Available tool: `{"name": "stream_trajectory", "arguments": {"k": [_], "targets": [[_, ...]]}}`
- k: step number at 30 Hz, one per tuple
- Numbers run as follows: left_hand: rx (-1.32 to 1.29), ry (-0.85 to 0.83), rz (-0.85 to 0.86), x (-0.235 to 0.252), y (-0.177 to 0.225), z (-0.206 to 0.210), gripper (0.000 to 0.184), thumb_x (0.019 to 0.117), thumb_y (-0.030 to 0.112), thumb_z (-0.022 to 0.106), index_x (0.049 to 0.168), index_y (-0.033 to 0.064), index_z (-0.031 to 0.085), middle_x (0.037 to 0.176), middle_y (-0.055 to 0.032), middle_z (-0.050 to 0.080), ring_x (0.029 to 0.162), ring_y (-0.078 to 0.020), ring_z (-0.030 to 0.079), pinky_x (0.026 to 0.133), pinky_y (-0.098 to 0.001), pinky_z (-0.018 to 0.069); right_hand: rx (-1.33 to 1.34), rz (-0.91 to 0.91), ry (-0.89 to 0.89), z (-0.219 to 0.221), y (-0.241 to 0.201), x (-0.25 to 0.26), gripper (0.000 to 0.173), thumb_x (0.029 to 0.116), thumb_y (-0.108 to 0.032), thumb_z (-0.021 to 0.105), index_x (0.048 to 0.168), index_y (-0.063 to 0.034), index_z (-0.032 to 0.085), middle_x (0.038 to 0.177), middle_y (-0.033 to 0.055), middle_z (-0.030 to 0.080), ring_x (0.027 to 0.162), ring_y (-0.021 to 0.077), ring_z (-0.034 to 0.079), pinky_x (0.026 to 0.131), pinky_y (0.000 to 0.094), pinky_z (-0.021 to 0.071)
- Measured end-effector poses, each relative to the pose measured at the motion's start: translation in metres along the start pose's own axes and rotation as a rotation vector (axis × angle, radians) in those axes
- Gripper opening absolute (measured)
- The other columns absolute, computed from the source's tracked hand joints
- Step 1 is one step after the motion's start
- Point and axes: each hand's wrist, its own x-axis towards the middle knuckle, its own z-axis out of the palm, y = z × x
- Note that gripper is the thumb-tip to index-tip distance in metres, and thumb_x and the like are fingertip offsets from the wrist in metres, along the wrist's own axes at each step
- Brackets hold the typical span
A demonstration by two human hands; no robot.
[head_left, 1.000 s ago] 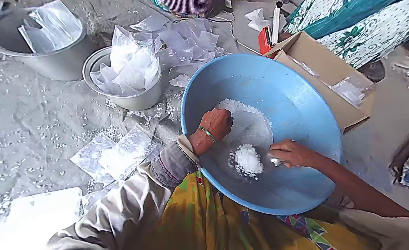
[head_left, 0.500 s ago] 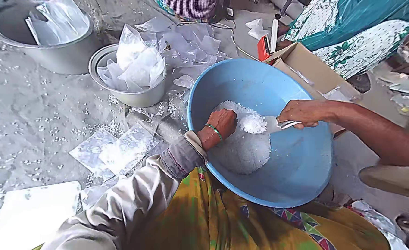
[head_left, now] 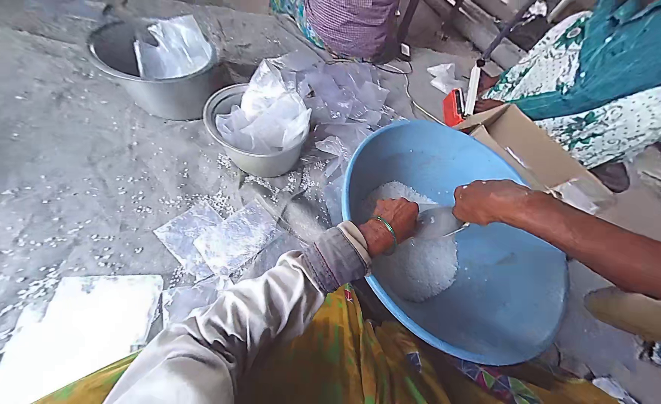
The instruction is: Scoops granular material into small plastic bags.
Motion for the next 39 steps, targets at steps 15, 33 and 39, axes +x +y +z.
{"name": "stream_trajectory", "arguments": {"k": [15, 33, 39], "targets": [[-0.032, 0.143, -0.095, -0.011, 0.0, 0.005, 0.027, 0.1062, 0.009, 0.05, 0.105, -0.0102, 0.068, 0.102, -0.0295, 0.07, 0.103, -0.0458, 0.068, 0.086, -0.0615, 0.0512, 0.176, 0.232, 0.458, 0.085, 0.085, -0.067, 0.039, 0.1075, -0.022, 0.051, 0.087, 0.0096, 0.061, 0.087, 0.0334, 0.064, 0.088, 0.054, 0.066, 0.067, 0.0651, 0.0485], [-0.008, 0.112, -0.14, -0.003, 0.0, -0.005, 0.03, 0.1062, 0.012, 0.049, 0.107, -0.0098, 0.07, 0.108, -0.0295, 0.07, 0.109, -0.0458, 0.067, 0.091, -0.0623, 0.0489, 0.586, -0.341, 0.488, 0.141, -0.014, 0.015, 0.03, 0.1077, -0.018, 0.052, 0.121, 0.0058, 0.065, 0.093, 0.0277, 0.07, 0.09, 0.0465, 0.069, 0.08, 0.0607, 0.0504], [-0.122, 0.413, -0.072, -0.01, 0.001, -0.005, 0.031, 0.1036, 0.019, 0.053, 0.096, -0.0054, 0.071, 0.089, -0.0243, 0.07, 0.091, -0.0421, 0.069, 0.076, -0.0601, 0.0495, 0.631, -0.387, 1.008, 0.143, 0.009, 0.008, 0.021, 0.1011, -0.007, 0.059, 0.107, 0.0068, 0.073, 0.091, 0.0251, 0.07, 0.075, 0.0422, 0.07, 0.064, 0.0579, 0.0539]]}}
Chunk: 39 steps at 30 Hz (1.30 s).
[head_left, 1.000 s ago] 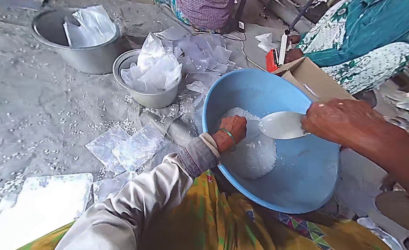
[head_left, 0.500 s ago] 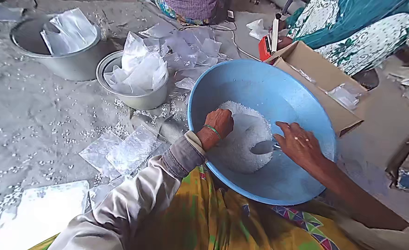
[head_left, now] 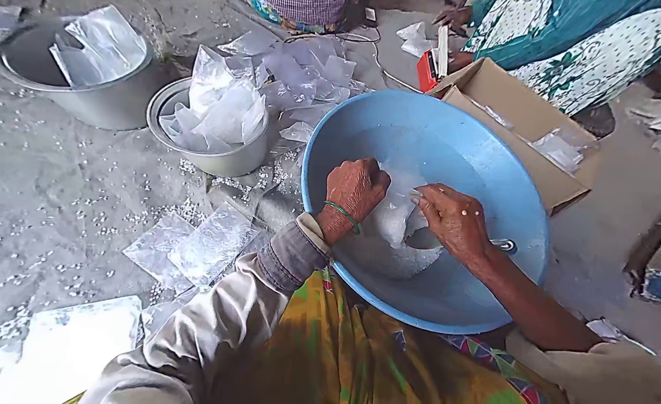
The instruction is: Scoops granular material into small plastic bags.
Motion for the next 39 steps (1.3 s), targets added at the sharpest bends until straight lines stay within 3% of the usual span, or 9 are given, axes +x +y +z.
{"name": "stream_trajectory", "arguments": {"k": [3, 6, 10, 12, 15, 20, 27, 32, 39], "targets": [[0.065, -0.258, -0.058, 0.007, 0.0, -0.002, 0.034, 0.1058, 0.021, 0.053, 0.1, -0.0078, 0.072, 0.099, -0.0286, 0.07, 0.102, -0.046, 0.067, 0.086, -0.0652, 0.0484, 0.052, 0.122, -0.327, 0.001, 0.009, -0.001, 0.021, 0.1034, -0.006, 0.056, 0.105, 0.0088, 0.07, 0.092, 0.0275, 0.069, 0.086, 0.0454, 0.069, 0.078, 0.0618, 0.0517], [0.089, -0.243, -0.021, 0.009, -0.004, -0.004, 0.033, 0.1078, 0.018, 0.05, 0.107, -0.0091, 0.07, 0.103, -0.03, 0.07, 0.104, -0.0476, 0.067, 0.088, -0.0652, 0.0482, 0.073, 0.107, -0.409, 0.006, 0.013, -0.005, 0.019, 0.1018, -0.002, 0.057, 0.106, 0.0106, 0.071, 0.092, 0.0291, 0.069, 0.088, 0.0469, 0.069, 0.081, 0.0625, 0.051], [0.112, -0.143, 0.372, 0.012, -0.015, -0.003, 0.037, 0.095, -0.009, 0.054, 0.13, -0.0062, 0.064, 0.126, -0.0258, 0.068, 0.118, -0.0451, 0.065, 0.095, -0.061, 0.0512, 0.087, 0.055, -0.444, -0.004, 0.017, -0.007, 0.019, 0.0996, 0.001, 0.058, 0.108, 0.007, 0.074, 0.097, 0.0273, 0.07, 0.091, 0.0447, 0.069, 0.082, 0.0605, 0.0517], [0.133, -0.168, 0.571, 0.007, -0.013, 0.001, 0.052, 0.08, -0.02, 0.065, 0.129, -0.0042, 0.066, 0.137, -0.0227, 0.065, 0.133, -0.044, 0.056, 0.103, -0.0621, 0.0458, 0.082, 0.039, -0.465, -0.008, 0.015, -0.005, 0.022, 0.1005, 0.0, 0.056, 0.112, 0.0051, 0.074, 0.102, 0.0279, 0.069, 0.094, 0.0453, 0.069, 0.084, 0.0609, 0.0513], [0.197, -0.314, 0.676, 0.002, -0.008, 0.023, 0.045, 0.081, -0.016, 0.071, 0.122, 0.001, 0.073, 0.136, -0.0174, 0.067, 0.145, -0.0436, 0.044, 0.11, -0.0699, 0.0334, 0.059, 0.012, -0.479, -0.008, 0.013, -0.004, 0.024, 0.1018, -0.001, 0.055, 0.114, 0.0028, 0.075, 0.105, 0.0273, 0.069, 0.095, 0.0451, 0.069, 0.082, 0.06, 0.0511], [0.292, -0.619, 0.521, 0.007, -0.011, 0.015, 0.02, 0.0933, -0.005, 0.064, 0.11, -0.0027, 0.073, 0.127, -0.0198, 0.069, 0.144, -0.047, 0.044, 0.11, -0.0782, 0.0219, 0.059, 0.052, -0.467, -0.014, 0.02, -0.001, 0.02, 0.1005, -0.001, 0.058, 0.111, 0.0026, 0.075, 0.11, 0.0261, 0.069, 0.097, 0.0443, 0.069, 0.082, 0.0611, 0.0517], [0.259, -0.585, 0.612, 0.008, -0.014, 0.013, 0.015, 0.0929, 0.009, 0.074, 0.103, -0.0022, 0.073, 0.121, -0.0198, 0.071, 0.133, -0.0445, 0.055, 0.108, -0.0744, 0.0287, -0.053, 0.192, -0.598, -0.022, 0.031, 0.004, 0.018, 0.0979, -0.013, 0.07, 0.113, -0.0048, 0.075, 0.103, 0.0215, 0.069, 0.094, 0.0406, 0.067, 0.081, 0.0606, 0.0494], [0.293, -0.597, 0.642, 0.006, -0.005, 0.016, 0.015, 0.0981, 0.006, 0.066, 0.109, -0.0028, 0.072, 0.115, -0.0212, 0.072, 0.118, -0.0411, 0.065, 0.112, -0.0668, 0.0305, -0.082, 0.212, -0.819, -0.017, 0.02, 0.0, 0.035, 0.0969, -0.03, 0.073, 0.126, -0.0102, 0.072, 0.12, 0.0233, 0.064, 0.104, 0.0403, 0.065, 0.088, 0.0583, 0.0493], [0.124, -0.589, 0.69, -0.014, 0.009, 0.03, 0.036, 0.0881, 0.002, 0.076, 0.124, 0.0028, 0.073, 0.131, -0.0165, 0.07, 0.141, -0.0387, 0.051, 0.117, -0.0715, 0.0189, -0.155, 0.262, -0.775, -0.018, -0.001, 0.001, 0.028, 0.1016, -0.018, 0.066, 0.119, 0.0037, 0.07, 0.12, 0.0272, 0.063, 0.108, 0.0445, 0.064, 0.091, 0.0584, 0.0485]]}}
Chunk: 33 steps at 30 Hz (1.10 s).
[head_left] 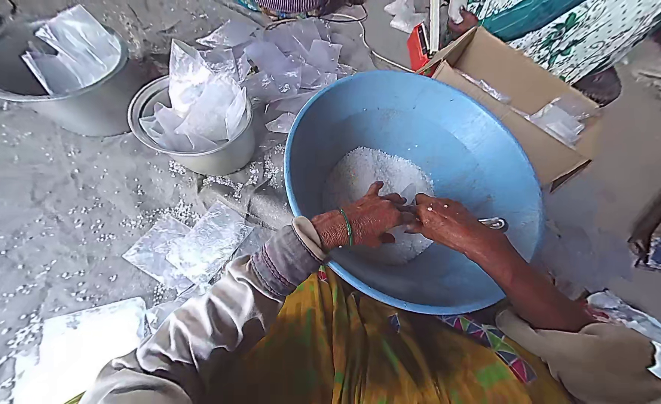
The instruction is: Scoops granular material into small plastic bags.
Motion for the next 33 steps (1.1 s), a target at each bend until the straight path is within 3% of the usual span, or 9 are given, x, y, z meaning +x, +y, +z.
{"name": "stream_trajectory", "arguments": {"k": [3, 5, 8, 13, 16, 19, 23, 30, 33], "targets": [[0.053, -0.022, -0.016, 0.001, -0.001, 0.007, 0.034, 0.0883, 0.004, 0.078, 0.122, 0.0013, 0.073, 0.126, -0.0178, 0.072, 0.139, -0.0412, 0.052, 0.115, -0.0758, 0.0165, -0.039, 0.046, -0.037, 0.005, 0.008, 0.005, 0.03, 0.1024, -0.02, 0.065, 0.125, -0.0001, 0.069, 0.123, 0.0279, 0.063, 0.11, 0.0459, 0.063, 0.093, 0.0598, 0.0474], [0.155, 0.001, -0.084, 0.001, -0.008, 0.011, 0.03, 0.0871, 0.006, 0.08, 0.116, -0.0005, 0.075, 0.116, -0.0199, 0.074, 0.129, -0.0457, 0.059, 0.112, -0.0801, 0.019, -0.03, 0.08, -0.027, 0.004, 0.01, 0.004, 0.026, 0.103, -0.013, 0.062, 0.125, -0.0015, 0.07, 0.122, 0.0282, 0.064, 0.113, 0.0469, 0.063, 0.094, 0.0613, 0.0462], [0.222, -0.064, -0.216, 0.001, -0.011, -0.005, 0.018, 0.0966, 0.003, 0.068, 0.112, -0.0054, 0.073, 0.11, -0.0239, 0.073, 0.119, -0.0487, 0.062, 0.112, -0.0797, 0.0165, -0.022, 0.115, 0.047, -0.001, 0.013, 0.001, 0.024, 0.1049, -0.014, 0.059, 0.119, 0.0005, 0.071, 0.117, 0.0268, 0.067, 0.11, 0.0457, 0.064, 0.092, 0.0611, 0.0465], [0.208, 0.069, -0.2, -0.012, -0.014, -0.031, 0.014, 0.0993, 0.002, 0.062, 0.104, -0.0041, 0.075, 0.098, -0.0227, 0.074, 0.106, -0.0452, 0.069, 0.111, -0.0724, 0.0302, 0.066, 0.055, 0.123, -0.022, 0.014, -0.011, 0.03, 0.107, -0.018, 0.055, 0.123, 0.002, 0.07, 0.122, 0.0286, 0.066, 0.114, 0.0473, 0.063, 0.094, 0.064, 0.0452], [0.144, -0.055, -0.297, -0.015, -0.004, -0.049, 0.023, 0.1036, 0.003, 0.055, 0.118, -0.0081, 0.069, 0.113, -0.0291, 0.07, 0.116, -0.0485, 0.064, 0.11, -0.0682, 0.0338, 0.087, 0.034, 0.128, -0.019, 0.015, -0.003, 0.034, 0.1075, -0.018, 0.053, 0.131, 0.0034, 0.065, 0.131, 0.0315, 0.061, 0.121, 0.0501, 0.06, 0.1, 0.066, 0.0432], [0.093, -0.194, -0.387, -0.006, -0.003, -0.039, 0.03, 0.1064, 0.005, 0.051, 0.129, -0.0098, 0.063, 0.126, -0.0338, 0.065, 0.123, -0.053, 0.059, 0.105, -0.0678, 0.041, 0.074, 0.043, 0.048, -0.004, 0.019, 0.009, 0.036, 0.1067, -0.017, 0.054, 0.135, 0.0023, 0.064, 0.137, 0.0311, 0.059, 0.127, 0.0488, 0.057, 0.105, 0.0648, 0.0417], [0.063, -0.133, -0.338, -0.005, -0.015, -0.023, 0.027, 0.1054, 0.004, 0.054, 0.125, -0.0109, 0.064, 0.125, -0.033, 0.066, 0.122, -0.0508, 0.061, 0.101, -0.0657, 0.0443, 0.056, 0.031, 0.133, -0.004, 0.023, 0.011, 0.028, 0.1054, -0.012, 0.057, 0.124, 0.0041, 0.07, 0.129, 0.0292, 0.065, 0.121, 0.0472, 0.062, 0.101, 0.0638, 0.0449], [0.022, -0.065, -0.26, -0.005, -0.01, -0.02, 0.025, 0.1039, 0.001, 0.055, 0.121, -0.0124, 0.066, 0.122, -0.0331, 0.067, 0.123, -0.0501, 0.061, 0.101, -0.064, 0.0458, 0.126, 0.02, 0.13, -0.011, 0.018, 0.004, 0.028, 0.1051, -0.01, 0.056, 0.122, 0.0077, 0.069, 0.125, 0.0318, 0.065, 0.121, 0.0491, 0.061, 0.103, 0.0641, 0.0428], [0.001, -0.075, -0.321, -0.006, -0.01, -0.023, 0.03, 0.1044, 0.006, 0.058, 0.128, -0.0117, 0.063, 0.13, -0.0329, 0.063, 0.129, -0.0498, 0.056, 0.105, -0.0631, 0.0436, 0.153, 0.013, 0.159, -0.01, 0.02, 0.006, 0.03, 0.1025, -0.01, 0.061, 0.129, 0.004, 0.068, 0.129, 0.0316, 0.063, 0.12, 0.0487, 0.061, 0.102, 0.064, 0.0438]]}}
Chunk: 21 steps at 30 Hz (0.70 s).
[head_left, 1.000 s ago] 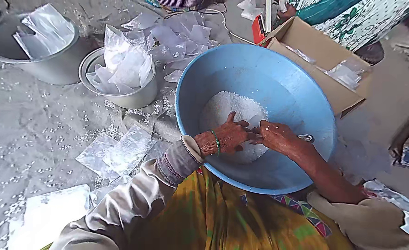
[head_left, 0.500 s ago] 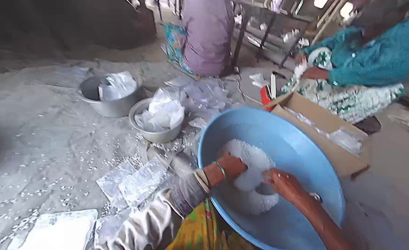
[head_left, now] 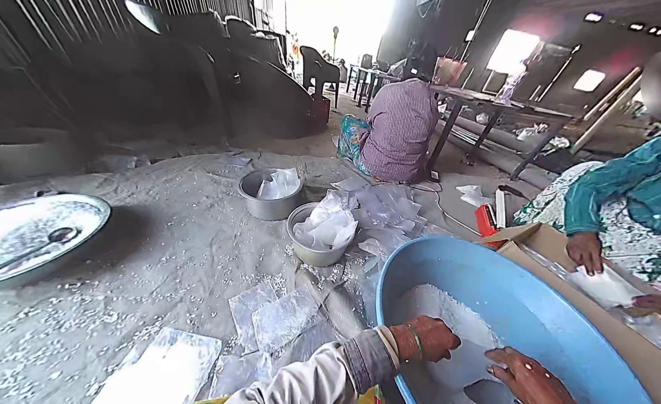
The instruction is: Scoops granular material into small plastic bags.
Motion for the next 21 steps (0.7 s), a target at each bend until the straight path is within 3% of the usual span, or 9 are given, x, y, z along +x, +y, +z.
{"name": "stream_trajectory", "arguments": {"k": [3, 7, 12, 17, 21], "targets": [[0.024, -0.055, -0.087, 0.001, -0.002, 0.004, 0.033, 0.1014, -0.001, 0.059, 0.132, -0.0114, 0.06, 0.137, -0.032, 0.059, 0.136, -0.0496, 0.05, 0.11, -0.0636, 0.039, -0.041, 0.019, -0.039, 0.01, 0.001, 0.002, 0.036, 0.0993, -0.011, 0.067, 0.133, -0.0003, 0.066, 0.135, 0.031, 0.059, 0.119, 0.0483, 0.061, 0.099, 0.063, 0.0461], [0.077, -0.004, -0.026, 0.004, -0.005, 0.005, 0.025, 0.1037, -0.001, 0.054, 0.123, -0.012, 0.064, 0.128, -0.0312, 0.064, 0.13, -0.0485, 0.055, 0.106, -0.0631, 0.0416, -0.123, 0.055, -0.091, 0.008, -0.001, 0.006, 0.03, 0.1062, -0.017, 0.057, 0.125, 0.0025, 0.069, 0.128, 0.0275, 0.065, 0.123, 0.0446, 0.061, 0.101, 0.0614, 0.0443], [-0.035, 0.328, 0.032, -0.005, -0.004, 0.001, 0.026, 0.1043, -0.003, 0.049, 0.12, -0.0146, 0.066, 0.122, -0.0322, 0.067, 0.124, -0.047, 0.062, 0.106, -0.055, 0.0463, -0.023, -0.093, 0.284, -0.006, -0.007, -0.009, 0.021, 0.1002, -0.004, 0.061, 0.111, 0.0089, 0.073, 0.113, 0.0327, 0.069, 0.107, 0.0525, 0.066, 0.09, 0.0694, 0.0468], [-0.045, 0.169, -0.017, 0.002, -0.006, 0.004, 0.026, 0.1003, -0.009, 0.052, 0.123, -0.0137, 0.065, 0.125, -0.0328, 0.066, 0.125, -0.0483, 0.06, 0.106, -0.0597, 0.0457, -0.019, -0.034, 0.063, 0.008, 0.008, 0.002, 0.027, 0.1031, -0.009, 0.057, 0.115, 0.0113, 0.07, 0.118, 0.0338, 0.067, 0.114, 0.0521, 0.063, 0.097, 0.068, 0.0444], [-0.044, 0.17, -0.009, 0.001, -0.006, 0.002, 0.026, 0.1012, -0.01, 0.05, 0.123, -0.0142, 0.064, 0.124, -0.0332, 0.066, 0.126, -0.0481, 0.06, 0.108, -0.0582, 0.0447, 0.035, -0.107, 0.096, 0.011, 0.011, 0.003, 0.026, 0.1022, -0.007, 0.057, 0.114, 0.0116, 0.071, 0.118, 0.0335, 0.067, 0.113, 0.0513, 0.064, 0.097, 0.068, 0.0447]]}}
